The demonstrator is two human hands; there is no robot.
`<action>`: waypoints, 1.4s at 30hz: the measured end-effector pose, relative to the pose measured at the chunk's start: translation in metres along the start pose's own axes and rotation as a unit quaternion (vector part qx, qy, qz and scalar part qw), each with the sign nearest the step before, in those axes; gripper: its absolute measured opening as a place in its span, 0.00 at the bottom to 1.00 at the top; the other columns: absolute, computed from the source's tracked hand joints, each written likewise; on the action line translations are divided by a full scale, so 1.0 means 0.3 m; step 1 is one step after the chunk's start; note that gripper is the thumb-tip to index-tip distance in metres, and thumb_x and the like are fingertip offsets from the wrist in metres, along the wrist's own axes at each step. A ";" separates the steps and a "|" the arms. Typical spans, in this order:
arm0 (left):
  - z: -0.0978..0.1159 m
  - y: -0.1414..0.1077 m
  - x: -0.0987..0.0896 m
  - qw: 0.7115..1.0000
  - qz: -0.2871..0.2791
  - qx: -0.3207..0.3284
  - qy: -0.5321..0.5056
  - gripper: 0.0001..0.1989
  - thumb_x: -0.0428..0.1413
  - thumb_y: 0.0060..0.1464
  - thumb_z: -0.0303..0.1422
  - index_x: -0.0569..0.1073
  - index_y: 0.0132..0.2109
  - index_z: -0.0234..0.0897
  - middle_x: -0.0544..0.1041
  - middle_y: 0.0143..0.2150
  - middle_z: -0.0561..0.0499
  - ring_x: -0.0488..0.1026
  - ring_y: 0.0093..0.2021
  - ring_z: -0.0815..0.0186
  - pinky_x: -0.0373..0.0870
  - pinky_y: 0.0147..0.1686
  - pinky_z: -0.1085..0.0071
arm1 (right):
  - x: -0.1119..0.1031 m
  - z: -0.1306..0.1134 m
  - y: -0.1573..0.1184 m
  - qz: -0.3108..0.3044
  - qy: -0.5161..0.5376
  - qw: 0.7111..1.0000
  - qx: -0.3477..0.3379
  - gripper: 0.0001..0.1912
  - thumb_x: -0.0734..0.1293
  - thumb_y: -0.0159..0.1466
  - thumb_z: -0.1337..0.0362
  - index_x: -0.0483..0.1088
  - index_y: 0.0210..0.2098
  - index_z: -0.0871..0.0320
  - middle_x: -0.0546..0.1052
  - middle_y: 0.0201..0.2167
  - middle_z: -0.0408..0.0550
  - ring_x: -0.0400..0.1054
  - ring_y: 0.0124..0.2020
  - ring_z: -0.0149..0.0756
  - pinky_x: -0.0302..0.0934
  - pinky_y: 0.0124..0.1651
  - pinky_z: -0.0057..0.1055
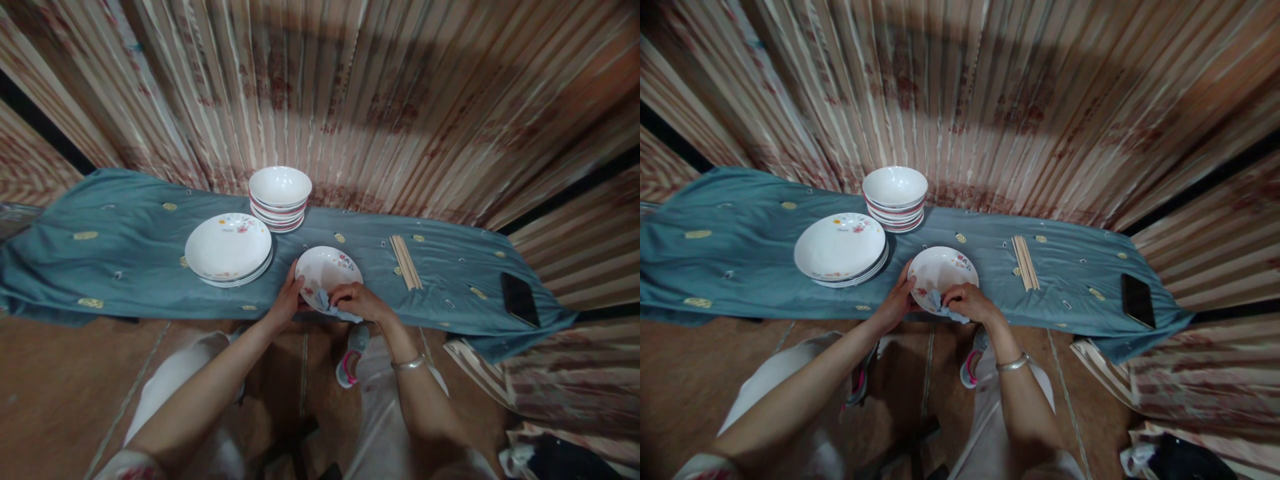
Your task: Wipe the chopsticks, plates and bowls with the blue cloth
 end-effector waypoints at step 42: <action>0.011 0.006 0.008 1.000 -0.009 0.010 0.025 0.37 0.52 0.58 0.42 0.45 0.69 0.49 0.75 0.49 0.43 0.77 0.31 0.62 0.77 0.28 0.62 | -0.068 0.049 0.040 0.228 -0.363 0.903 0.013 0.16 0.57 0.61 0.77 0.73 0.40 0.61 0.75 0.46 0.55 0.67 0.50 0.40 0.60 0.57 0.37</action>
Point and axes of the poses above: each hand's wrist, its own y-axis towards the middle knuckle, its own x-axis out of the palm, z = x × y, the point moved 5 cm from there along y, towards the middle knuckle
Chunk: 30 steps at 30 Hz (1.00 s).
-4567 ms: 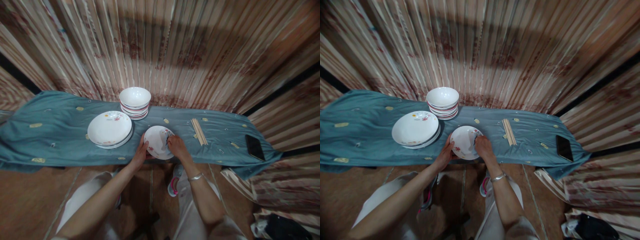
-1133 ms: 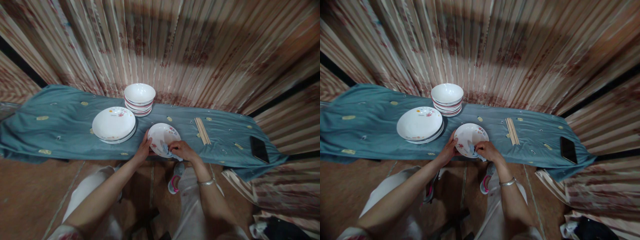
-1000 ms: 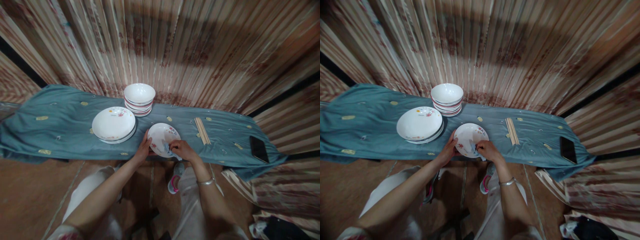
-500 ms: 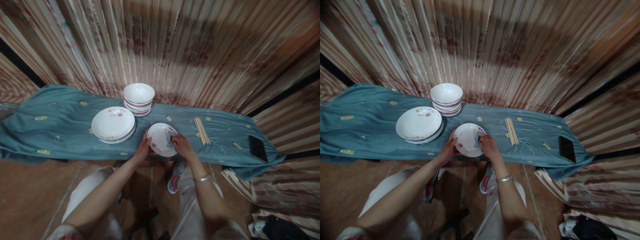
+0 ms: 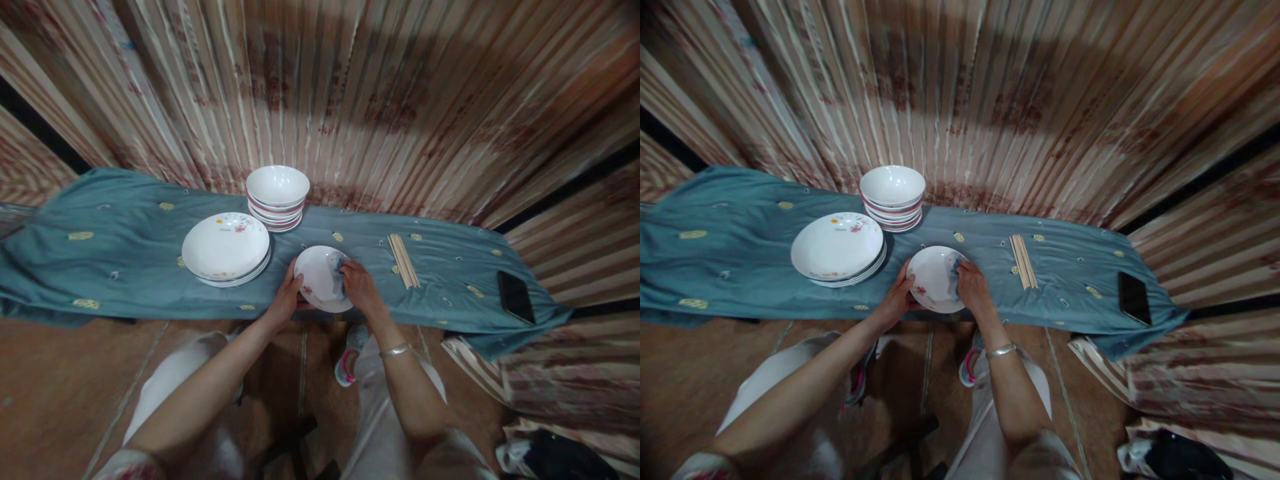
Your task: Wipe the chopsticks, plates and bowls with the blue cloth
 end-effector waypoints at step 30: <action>-0.009 0.000 0.001 1.000 0.000 0.003 -0.029 0.36 0.54 0.57 0.41 0.47 0.69 0.52 0.72 0.54 0.44 0.77 0.32 0.62 0.78 0.28 0.63 | 0.106 -0.038 0.072 -0.026 0.155 0.984 -0.085 0.21 0.57 0.62 0.71 0.68 0.53 0.60 0.68 0.57 0.55 0.60 0.59 0.41 0.53 0.64 0.43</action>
Point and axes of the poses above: each hand's wrist, its own y-axis towards the middle knuckle, its own x-axis out of the palm, z = x × y, the point moved 5 cm from there along y, towards the middle knuckle
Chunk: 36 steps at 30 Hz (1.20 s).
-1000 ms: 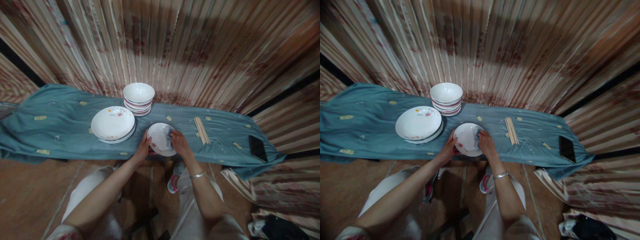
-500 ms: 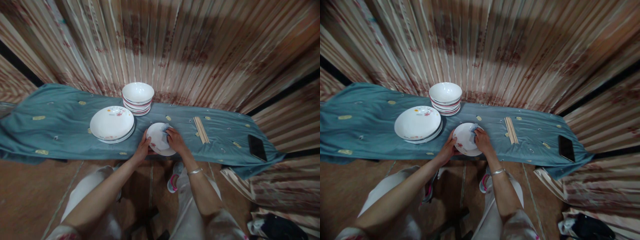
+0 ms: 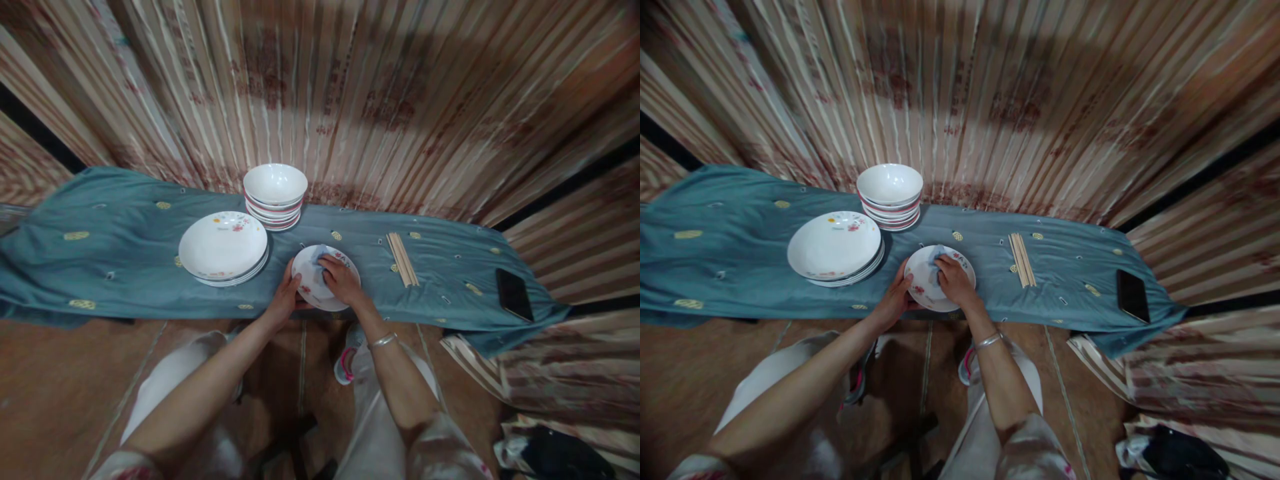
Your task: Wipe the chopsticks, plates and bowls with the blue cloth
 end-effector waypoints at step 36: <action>0.010 -0.004 0.003 1.000 0.009 -0.001 0.021 0.37 0.54 0.57 0.42 0.47 0.69 0.50 0.73 0.52 0.44 0.76 0.33 0.63 0.77 0.27 0.64 | -0.059 -0.142 -0.098 -0.101 0.138 0.985 -0.028 0.13 0.66 0.56 0.76 0.78 0.34 0.56 0.78 0.42 0.47 0.71 0.46 0.35 0.62 0.53 0.34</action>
Point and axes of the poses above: each hand's wrist, its own y-axis towards the middle knuckle, its own x-axis out of the palm, z = x × y, the point moved 5 cm from there along y, towards the middle knuckle
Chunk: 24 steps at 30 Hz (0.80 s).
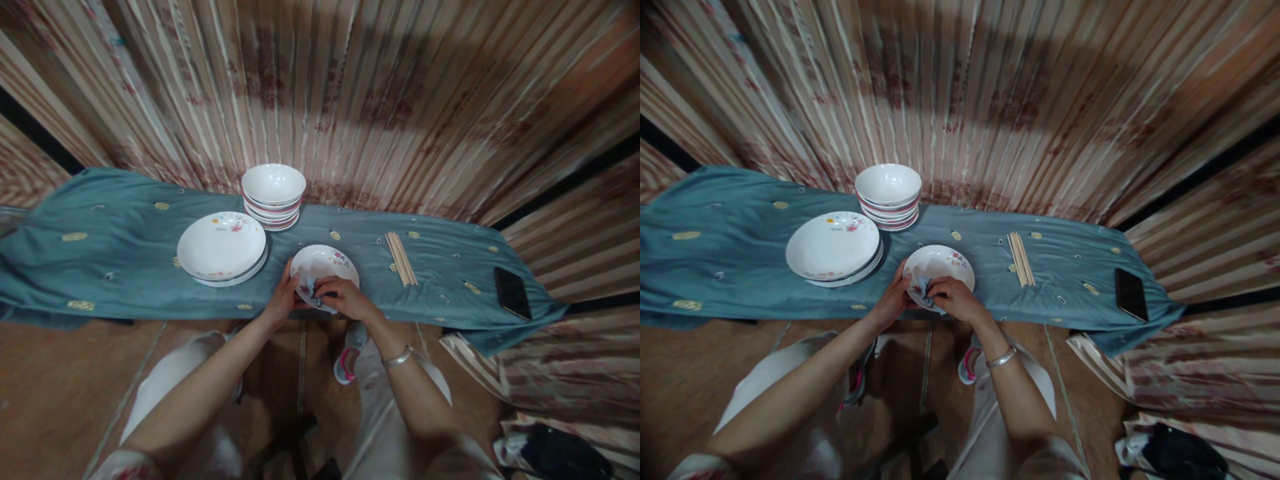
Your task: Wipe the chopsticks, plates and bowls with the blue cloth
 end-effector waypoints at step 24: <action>0.013 0.010 -0.005 1.000 0.022 0.002 0.016 0.37 0.56 0.55 0.43 0.50 0.68 0.50 0.73 0.53 0.44 0.77 0.34 0.59 0.77 0.26 0.64 | -0.074 0.131 -0.009 0.133 -0.122 0.980 0.086 0.12 0.60 0.58 0.73 0.74 0.34 0.56 0.77 0.42 0.49 0.70 0.46 0.39 0.61 0.53 0.39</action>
Point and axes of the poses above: each hand's wrist, its own y-axis towards the middle knuckle, its own x-axis out of the palm, z = x × y, the point moved 5 cm from there along y, towards the middle knuckle
